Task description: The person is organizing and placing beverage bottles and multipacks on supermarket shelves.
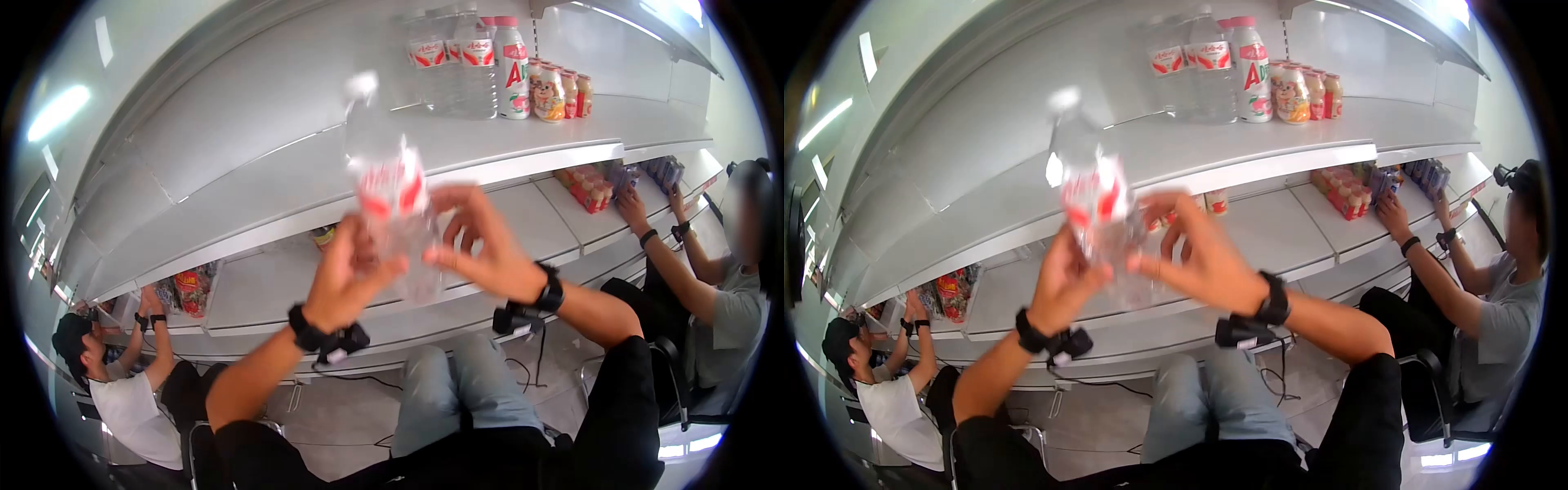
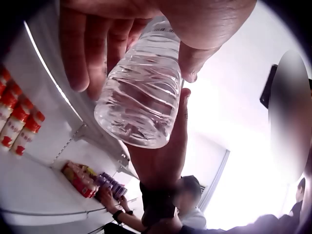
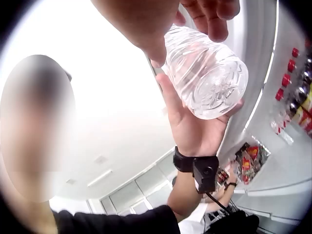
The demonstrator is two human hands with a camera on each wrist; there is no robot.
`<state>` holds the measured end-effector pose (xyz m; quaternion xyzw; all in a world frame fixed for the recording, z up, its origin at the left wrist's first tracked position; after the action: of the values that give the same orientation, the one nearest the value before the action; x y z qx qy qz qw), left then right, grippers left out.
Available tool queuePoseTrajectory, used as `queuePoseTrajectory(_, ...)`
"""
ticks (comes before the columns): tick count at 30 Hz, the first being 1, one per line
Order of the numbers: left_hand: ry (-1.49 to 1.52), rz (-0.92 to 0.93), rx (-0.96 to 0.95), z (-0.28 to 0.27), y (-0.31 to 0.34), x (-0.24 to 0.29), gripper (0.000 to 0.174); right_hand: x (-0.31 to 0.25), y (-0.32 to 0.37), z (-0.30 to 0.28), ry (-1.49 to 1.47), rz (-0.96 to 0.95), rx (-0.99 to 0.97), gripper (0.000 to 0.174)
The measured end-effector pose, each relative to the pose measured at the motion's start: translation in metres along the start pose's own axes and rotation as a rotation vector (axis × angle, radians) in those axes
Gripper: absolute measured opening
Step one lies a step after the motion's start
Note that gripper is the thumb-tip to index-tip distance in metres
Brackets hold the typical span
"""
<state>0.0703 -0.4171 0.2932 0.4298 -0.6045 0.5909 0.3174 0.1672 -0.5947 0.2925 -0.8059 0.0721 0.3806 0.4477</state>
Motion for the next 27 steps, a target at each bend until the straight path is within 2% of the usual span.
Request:
queuePoseTrajectory(1, 0.069, -0.012, -0.015, 0.005, -0.023, 0.004, 0.062, 0.002, -0.012, -0.013, -0.022, 0.008, 0.061, 0.06)
queuePoseTrajectory(2, -0.009, -0.008, -0.013, 0.008, -0.046, 0.011, 0.064, 0.004, -0.025, -0.026, -0.045, 0.014, 0.122, 0.058)
queuePoseTrajectory(6, -0.181, -0.08, 0.021, 0.011, -0.128, 0.014, 0.081, 0.015, -0.075, -0.069, 0.145, 0.047, 0.247, 0.052)
queuePoseTrajectory(9, -0.15, -0.13, -0.021, 0.013, -0.179, 0.004, 0.082, 0.038, -0.107, -0.087, 0.258, 0.009, 0.352, 0.046)
queuePoseTrajectory(12, -0.285, -0.14, 0.005, 0.005, -0.226, -0.023, 0.057, 0.066, -0.131, -0.103, 0.345, 0.01, 0.432, 0.04)
queuePoseTrajectory(15, -0.265, -0.166, 0.017, 0.003, -0.248, -0.044, 0.056, 0.083, -0.135, -0.103, 0.403, 0.015, 0.422, 0.042)
queuePoseTrajectory(19, -0.276, -0.201, 0.021, 0.001, -0.258, -0.042, 0.067, 0.081, -0.132, -0.098, 0.403, -0.034, 0.355, 0.05)
queuePoseTrajectory(20, -0.305, -0.201, 0.02, -0.001, -0.257, -0.039, 0.074, 0.079, -0.13, -0.098, 0.374, -0.009, 0.322, 0.051)
queuePoseTrajectory(27, -0.281, -0.218, -0.075, -0.005, -0.262, -0.046, 0.091, 0.094, -0.125, -0.101, 0.351, -0.015, 0.254, 0.057)
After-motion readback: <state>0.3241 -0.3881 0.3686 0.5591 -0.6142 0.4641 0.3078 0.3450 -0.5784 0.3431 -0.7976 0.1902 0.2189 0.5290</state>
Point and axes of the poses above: each hand's wrist, its own y-axis away from the middle knuckle, its own z-axis out of the palm, x = y × z, the point moved 3 cm from there along -y, towards the middle knuckle, and after that the axes turned 2 degrees about y, right-handed, at the moved point
